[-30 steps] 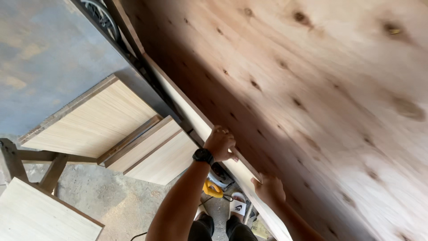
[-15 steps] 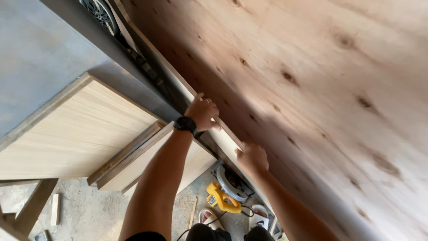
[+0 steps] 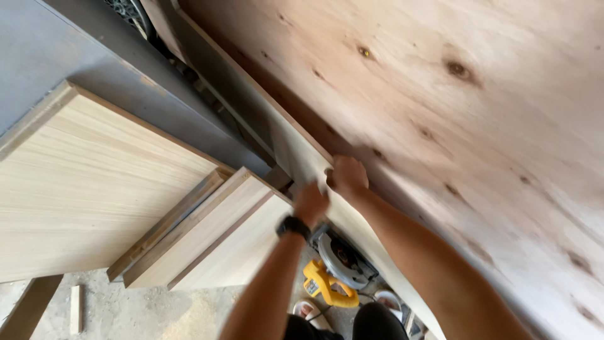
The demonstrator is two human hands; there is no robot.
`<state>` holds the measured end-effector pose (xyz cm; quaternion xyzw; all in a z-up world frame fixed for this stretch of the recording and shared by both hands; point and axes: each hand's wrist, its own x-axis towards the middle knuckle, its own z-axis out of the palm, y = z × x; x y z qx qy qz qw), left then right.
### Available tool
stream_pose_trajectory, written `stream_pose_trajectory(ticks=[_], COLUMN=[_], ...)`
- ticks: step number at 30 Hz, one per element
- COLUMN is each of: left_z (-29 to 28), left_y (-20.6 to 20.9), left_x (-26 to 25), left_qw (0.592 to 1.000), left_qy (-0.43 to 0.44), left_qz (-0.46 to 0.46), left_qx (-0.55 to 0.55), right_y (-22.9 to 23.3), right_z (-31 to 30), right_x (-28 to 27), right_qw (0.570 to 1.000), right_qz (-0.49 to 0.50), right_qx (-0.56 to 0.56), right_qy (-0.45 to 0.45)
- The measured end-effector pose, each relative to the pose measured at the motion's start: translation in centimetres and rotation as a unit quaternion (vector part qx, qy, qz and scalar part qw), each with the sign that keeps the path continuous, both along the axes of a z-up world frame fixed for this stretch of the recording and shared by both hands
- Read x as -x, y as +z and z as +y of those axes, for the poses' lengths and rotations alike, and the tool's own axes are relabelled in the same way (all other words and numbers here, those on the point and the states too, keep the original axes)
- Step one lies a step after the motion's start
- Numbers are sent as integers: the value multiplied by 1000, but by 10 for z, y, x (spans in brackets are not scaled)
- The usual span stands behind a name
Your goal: The person uses a circular saw to cut a piece of wood on a workbench. After cutting, they move the cut pieces and other wood planks around the workshop, stacking them against a wall and on the floor.
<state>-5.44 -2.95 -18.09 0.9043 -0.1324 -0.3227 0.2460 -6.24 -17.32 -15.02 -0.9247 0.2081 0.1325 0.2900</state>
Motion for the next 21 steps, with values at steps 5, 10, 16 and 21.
stream_pose_trajectory(ticks=[5, 10, 16, 21], left_z=[-39, -37, 10, 82], left_y=[21, 28, 48, 108], left_x=[106, 152, 219, 303], left_qw=[877, 880, 854, 883], left_qy=[165, 176, 278, 286], left_qz=[396, 387, 377, 352], left_qx=[216, 213, 226, 121], right_y=[-12, 24, 60, 76], right_z=[3, -3, -21, 12], right_x=[6, 50, 222, 377], right_qw=[1000, 994, 993, 972], right_qz=[8, -55, -100, 202], right_qx=[16, 91, -11, -108], right_qy=[-4, 38, -60, -48])
